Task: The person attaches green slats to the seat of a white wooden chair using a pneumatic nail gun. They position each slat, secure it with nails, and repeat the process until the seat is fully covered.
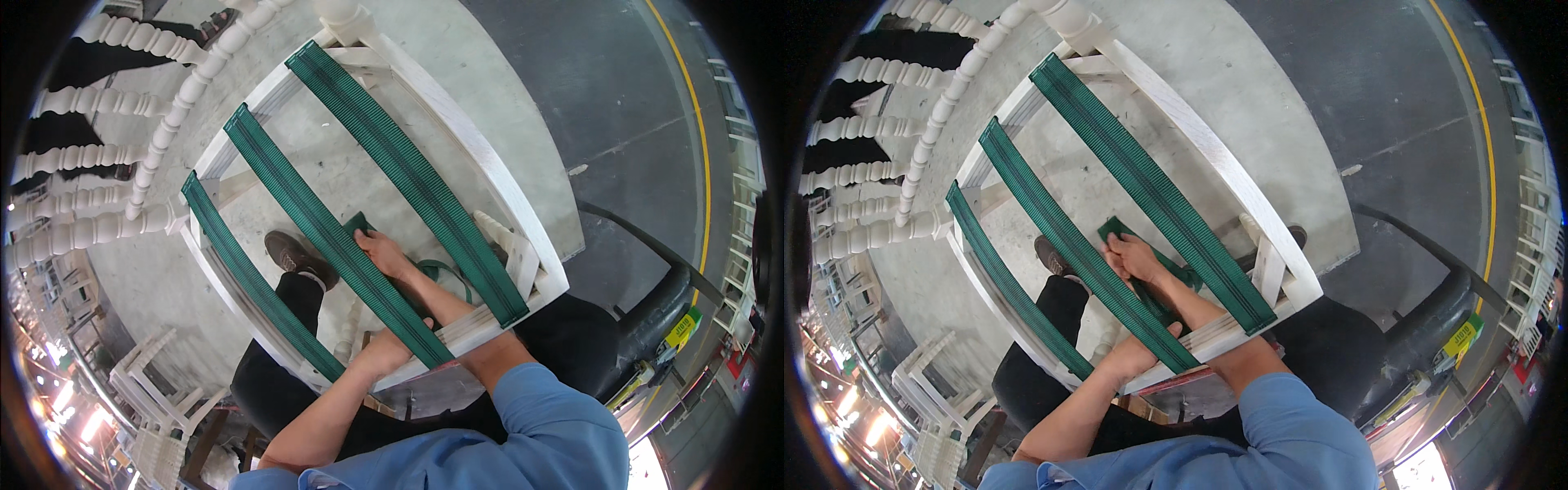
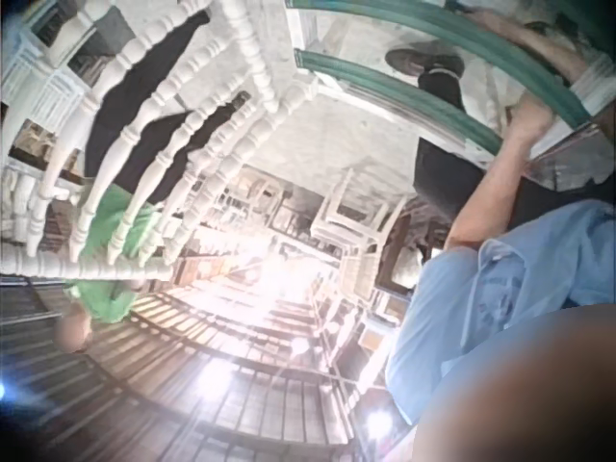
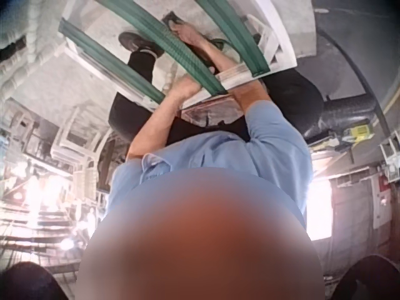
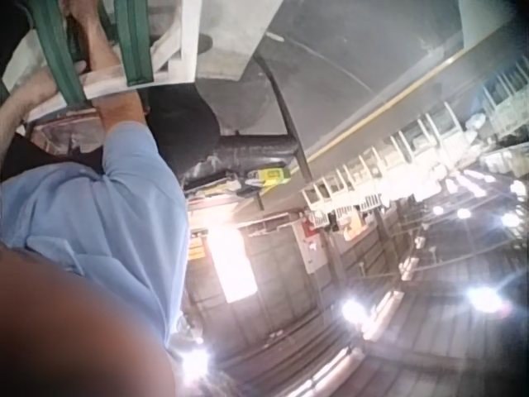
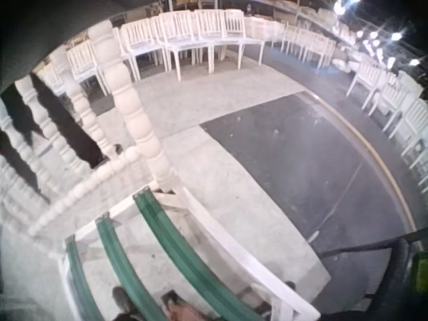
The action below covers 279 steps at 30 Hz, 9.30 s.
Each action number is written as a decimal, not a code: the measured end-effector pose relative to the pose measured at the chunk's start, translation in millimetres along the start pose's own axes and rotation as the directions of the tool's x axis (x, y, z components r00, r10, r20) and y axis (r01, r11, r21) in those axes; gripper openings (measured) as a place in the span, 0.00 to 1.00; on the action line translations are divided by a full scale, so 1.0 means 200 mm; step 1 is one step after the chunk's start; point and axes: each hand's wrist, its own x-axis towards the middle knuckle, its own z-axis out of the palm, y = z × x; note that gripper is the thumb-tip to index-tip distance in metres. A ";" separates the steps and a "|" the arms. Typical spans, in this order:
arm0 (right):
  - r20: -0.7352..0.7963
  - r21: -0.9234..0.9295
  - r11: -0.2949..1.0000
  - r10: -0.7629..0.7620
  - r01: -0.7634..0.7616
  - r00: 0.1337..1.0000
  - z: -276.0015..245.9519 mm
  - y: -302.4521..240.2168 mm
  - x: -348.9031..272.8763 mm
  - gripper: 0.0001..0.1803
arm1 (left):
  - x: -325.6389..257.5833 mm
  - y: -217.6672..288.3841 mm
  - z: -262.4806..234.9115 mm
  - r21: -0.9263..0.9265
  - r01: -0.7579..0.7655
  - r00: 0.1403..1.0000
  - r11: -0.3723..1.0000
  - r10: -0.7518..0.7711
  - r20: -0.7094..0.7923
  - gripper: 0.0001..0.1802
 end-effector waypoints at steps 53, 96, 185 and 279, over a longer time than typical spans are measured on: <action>-0.662 -0.676 0.736 -0.623 0.027 0.416 -0.05 -0.99 -2.96 0.29 | -0.13 0.15 0.02 -0.005 -0.292 0.956 0.956 0.292 -0.013 0.18; -0.402 -0.755 0.552 0.037 -0.354 0.915 0.59 -0.92 -1.73 0.21 | 0.08 0.03 0.02 0.218 -0.414 0.885 0.884 0.447 -0.130 0.23; -0.849 -0.223 0.953 -0.293 0.205 0.439 -0.46 -0.94 -3.27 0.27 | -0.42 0.08 0.32 -0.400 -0.492 0.865 0.773 0.381 -0.328 0.14; -0.743 -0.326 0.759 -0.574 -0.564 -0.344 -0.64 0.10 -3.66 0.24 | -0.48 -0.08 0.60 0.844 -0.204 0.510 0.496 0.790 -0.341 0.23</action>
